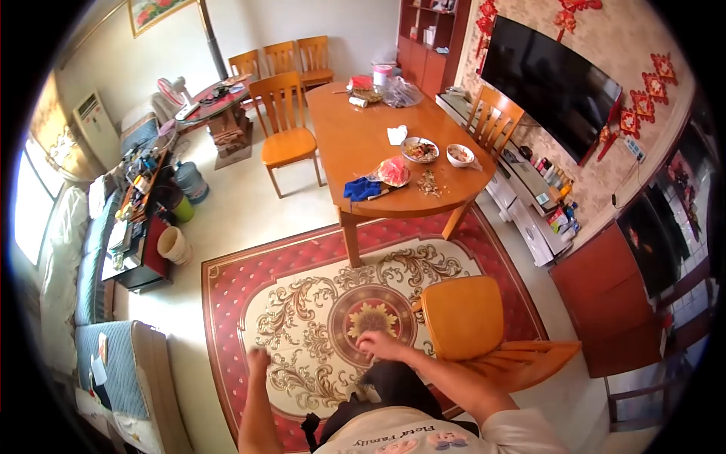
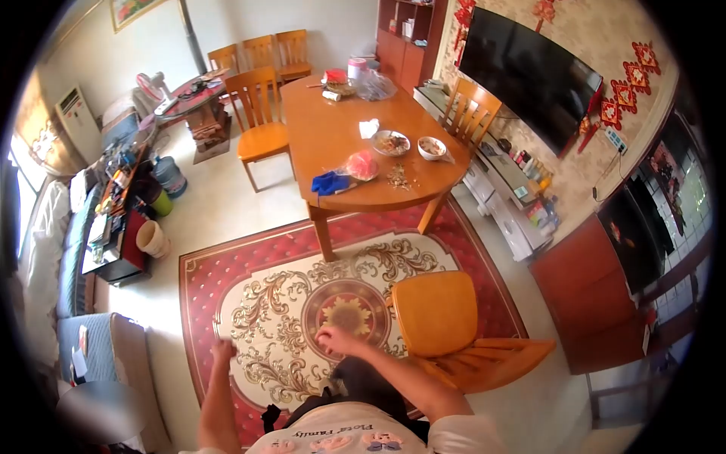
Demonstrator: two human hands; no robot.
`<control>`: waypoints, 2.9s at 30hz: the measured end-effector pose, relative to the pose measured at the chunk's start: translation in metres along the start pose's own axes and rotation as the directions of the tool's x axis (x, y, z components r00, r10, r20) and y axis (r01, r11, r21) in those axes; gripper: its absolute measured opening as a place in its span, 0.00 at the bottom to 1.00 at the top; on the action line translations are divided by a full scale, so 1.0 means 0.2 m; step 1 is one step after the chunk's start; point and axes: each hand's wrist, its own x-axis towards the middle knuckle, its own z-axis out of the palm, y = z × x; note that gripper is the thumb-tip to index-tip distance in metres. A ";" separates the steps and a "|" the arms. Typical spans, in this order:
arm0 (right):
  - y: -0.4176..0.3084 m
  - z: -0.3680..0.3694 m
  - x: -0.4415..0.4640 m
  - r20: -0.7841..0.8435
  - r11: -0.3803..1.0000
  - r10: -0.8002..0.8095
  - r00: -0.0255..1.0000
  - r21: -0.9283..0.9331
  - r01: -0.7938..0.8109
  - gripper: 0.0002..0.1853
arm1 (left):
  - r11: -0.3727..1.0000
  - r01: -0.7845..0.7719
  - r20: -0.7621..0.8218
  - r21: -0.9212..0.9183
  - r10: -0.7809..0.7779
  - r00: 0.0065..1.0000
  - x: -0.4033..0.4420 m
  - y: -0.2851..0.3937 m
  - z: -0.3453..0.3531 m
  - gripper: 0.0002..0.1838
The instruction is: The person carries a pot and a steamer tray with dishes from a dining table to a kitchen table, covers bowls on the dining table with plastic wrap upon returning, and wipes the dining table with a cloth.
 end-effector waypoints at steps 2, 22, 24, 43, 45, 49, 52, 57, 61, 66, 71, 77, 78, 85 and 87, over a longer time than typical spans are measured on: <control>0.08 -0.22 0.14 -0.111 0.991 0.066 0.992 0.123 -0.052 0.11 | 0.998 -0.053 0.088 -0.034 0.056 0.995 0.28 0.34 0.25 0.07; -0.15 -1.98 1.44 -0.714 0.770 0.334 0.616 0.583 0.258 0.10 | 0.983 -0.138 0.648 -0.123 0.185 0.739 1.12 1.57 2.59 0.16; -0.10 -2.03 1.47 -0.671 0.752 0.337 0.660 0.614 0.240 0.08 | 0.981 -0.187 0.660 -0.048 0.172 0.731 1.22 1.56 2.70 0.16; -0.28 -2.38 1.44 -0.654 0.677 0.544 0.526 0.712 0.186 0.12 | 0.989 -0.080 0.716 0.121 -0.031 0.697 1.39 1.60 3.02 0.23; -0.29 -2.40 1.39 -0.597 0.495 0.599 0.533 0.800 0.339 0.12 | 0.980 -0.124 0.716 0.152 -0.023 0.698 1.39 1.59 3.01 0.23; -0.39 -2.42 1.46 -0.560 0.698 0.599 0.572 0.716 -0.031 0.07 | 0.981 -0.128 0.723 0.145 -0.017 0.691 1.32 1.71 3.00 0.25; -0.35 -2.40 1.51 -0.618 0.871 0.378 0.689 0.491 -0.038 0.06 | 0.974 -0.133 0.729 0.183 -0.043 0.683 1.32 1.71 2.99 0.26; -0.32 -2.44 1.39 -0.499 0.464 0.532 0.684 0.848 0.258 0.05 | 0.974 -0.141 0.741 0.174 -0.035 0.671 1.29 1.77 3.01 0.26; -0.14 -2.46 1.42 -0.580 0.569 0.518 0.629 0.783 0.253 0.07 | 0.979 -0.007 0.742 0.205 -0.150 0.653 1.29 1.78 3.02 0.23; 0.03 -2.43 1.54 -0.805 0.950 0.277 0.524 0.313 -0.020 0.06 | 0.906 0.349 0.720 0.240 -0.407 0.562 1.35 1.76 3.02 0.22; -0.06 -2.44 1.58 -0.722 0.880 0.414 0.555 0.473 -0.041 0.07 | 0.877 0.438 0.790 0.200 -0.408 0.457 1.39 1.78 3.04 0.28; -0.29 -2.49 1.54 -0.541 0.549 0.542 0.643 0.807 0.216 0.11 | 0.781 0.625 0.882 0.019 -0.307 0.357 1.37 1.89 3.06 0.30; -0.35 -2.51 1.58 -0.536 0.500 0.517 0.667 0.822 0.272 0.12 | 0.713 0.699 0.919 -0.057 -0.236 0.316 1.40 1.87 3.06 0.30; -0.74 -2.82 2.05 -0.556 0.791 0.169 0.813 0.569 0.225 0.14 | 0.642 0.637 0.833 -0.426 0.004 0.554 1.92 2.07 3.16 0.31; -0.72 -2.91 2.13 -0.555 0.843 0.168 0.815 0.509 0.172 0.14 | 0.654 0.578 0.820 -0.487 0.116 0.560 2.15 2.28 3.23 0.30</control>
